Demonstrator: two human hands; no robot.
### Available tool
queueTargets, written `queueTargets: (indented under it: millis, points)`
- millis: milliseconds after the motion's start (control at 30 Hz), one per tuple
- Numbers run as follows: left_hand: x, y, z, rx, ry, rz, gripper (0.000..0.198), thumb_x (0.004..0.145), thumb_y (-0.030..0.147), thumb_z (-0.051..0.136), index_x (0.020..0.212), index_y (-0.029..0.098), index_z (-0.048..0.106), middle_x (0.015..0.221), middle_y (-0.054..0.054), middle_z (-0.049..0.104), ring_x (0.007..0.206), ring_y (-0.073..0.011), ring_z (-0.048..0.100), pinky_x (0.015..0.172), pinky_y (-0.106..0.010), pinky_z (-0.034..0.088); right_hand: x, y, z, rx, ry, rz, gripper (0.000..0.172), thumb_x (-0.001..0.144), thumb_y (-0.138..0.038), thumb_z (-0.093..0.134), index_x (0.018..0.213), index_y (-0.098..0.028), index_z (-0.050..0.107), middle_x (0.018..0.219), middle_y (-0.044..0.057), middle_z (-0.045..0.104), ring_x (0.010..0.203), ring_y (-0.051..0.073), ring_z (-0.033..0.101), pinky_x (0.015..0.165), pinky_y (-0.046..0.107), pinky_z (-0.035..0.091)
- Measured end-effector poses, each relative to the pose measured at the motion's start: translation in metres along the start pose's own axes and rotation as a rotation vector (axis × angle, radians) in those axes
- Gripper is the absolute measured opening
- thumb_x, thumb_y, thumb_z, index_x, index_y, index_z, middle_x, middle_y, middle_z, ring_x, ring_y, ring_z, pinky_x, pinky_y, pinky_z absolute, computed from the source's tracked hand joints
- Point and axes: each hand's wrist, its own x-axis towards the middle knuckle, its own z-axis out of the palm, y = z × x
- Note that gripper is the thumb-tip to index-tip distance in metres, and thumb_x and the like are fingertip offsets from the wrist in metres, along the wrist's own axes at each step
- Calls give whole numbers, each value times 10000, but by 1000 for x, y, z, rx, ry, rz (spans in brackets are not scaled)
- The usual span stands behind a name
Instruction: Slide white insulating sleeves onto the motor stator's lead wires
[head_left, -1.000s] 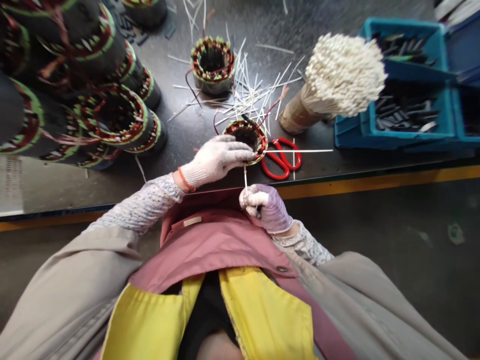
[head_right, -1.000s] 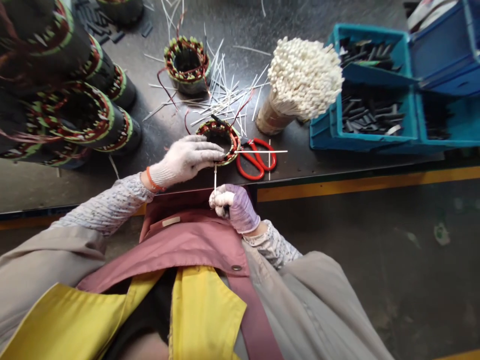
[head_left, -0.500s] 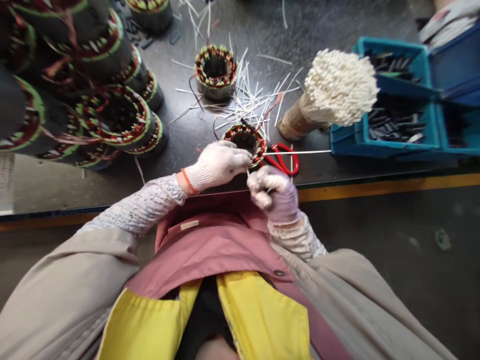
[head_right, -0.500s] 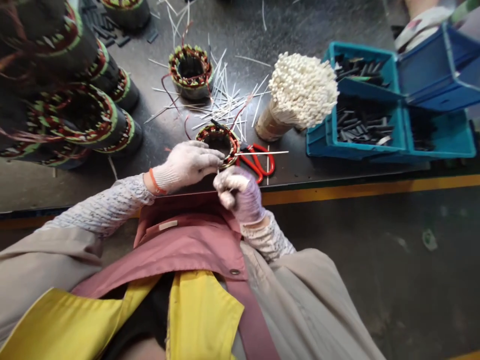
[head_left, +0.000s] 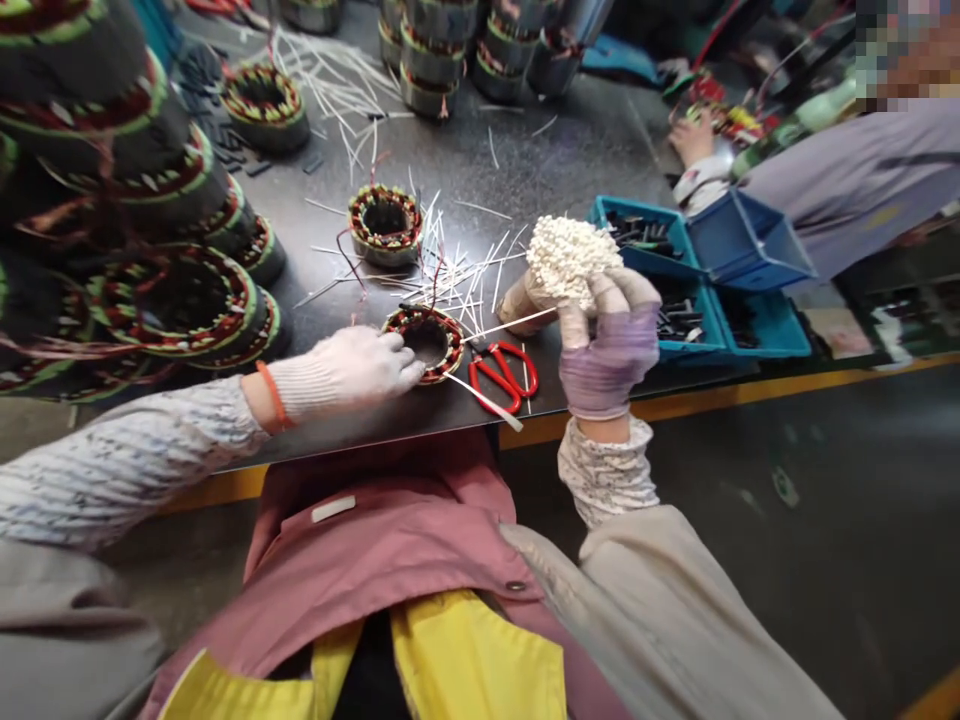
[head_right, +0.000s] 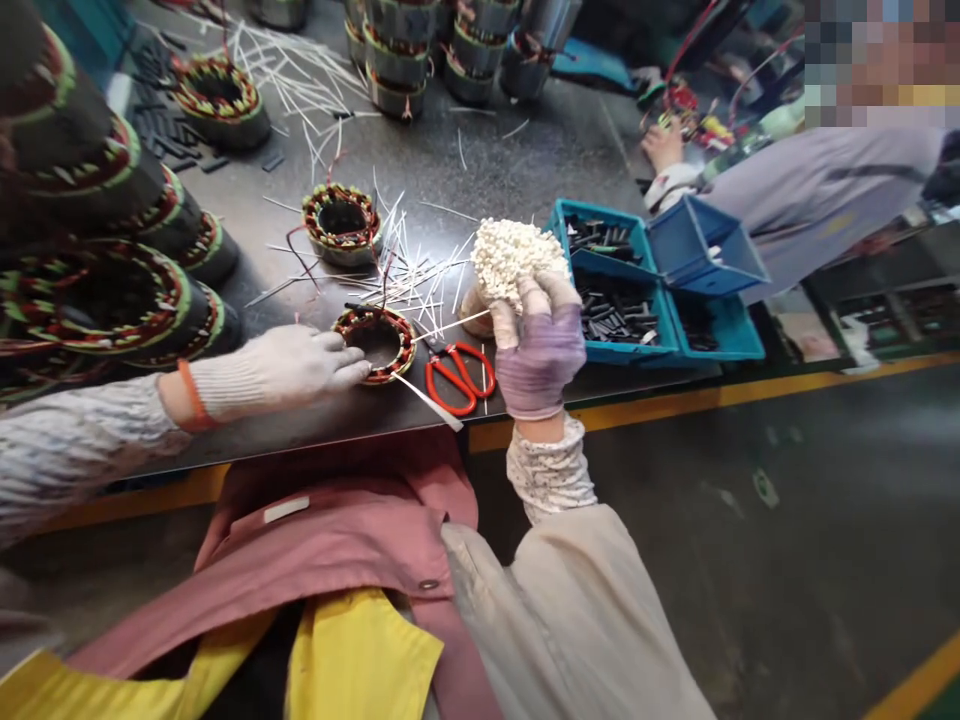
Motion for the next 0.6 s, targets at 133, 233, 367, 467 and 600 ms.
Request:
queueTargets:
  millis: [133, 233, 367, 467, 600]
  points:
    - [-2, -8, 3, -41, 37, 10, 402, 892, 135, 542, 1241, 300, 656, 1153, -28, 721, 974, -247, 636, 677, -307, 496, 15, 18, 4, -272, -77, -127, 323, 891, -450, 657, 1069, -184, 699, 1314, 165, 577, 1276, 349, 477, 1127, 621, 328]
    - [-7, -4, 11, -46, 83, 12, 406, 919, 259, 574, 1323, 246, 612, 1263, -61, 680, 1044, -272, 610, 774, -340, 509, 17, 24, 12, -266, -116, -164, 241, 893, -388, 671, 1024, -190, 710, 1240, 146, 634, 1271, 335, 473, 1147, 642, 254]
    - [-9, -1, 16, -74, 83, -43, 431, 913, 144, 507, 1304, 269, 638, 1239, -30, 696, 1034, -242, 611, 784, -318, 492, 19, 36, 8, -160, -57, -250, 175, 926, -375, 643, 1001, -237, 720, 1102, 101, 697, 1175, 285, 528, 1144, 573, 280]
    - [-6, 4, 21, -162, 107, -123, 406, 904, 146, 501, 1240, 281, 684, 1195, -5, 715, 1009, -221, 617, 788, -306, 481, 26, 45, 3, -98, 68, -269, 238, 953, -420, 614, 964, -210, 724, 1075, 116, 702, 1107, 260, 579, 1051, 494, 418]
    - [-3, 21, 25, -209, 161, -267, 316, 910, 235, 564, 1195, 229, 699, 1268, -27, 682, 1016, -258, 615, 800, -357, 495, 35, 48, 2, -90, 172, -354, 316, 925, -453, 641, 877, -156, 734, 952, 99, 720, 978, 272, 666, 895, 482, 515]
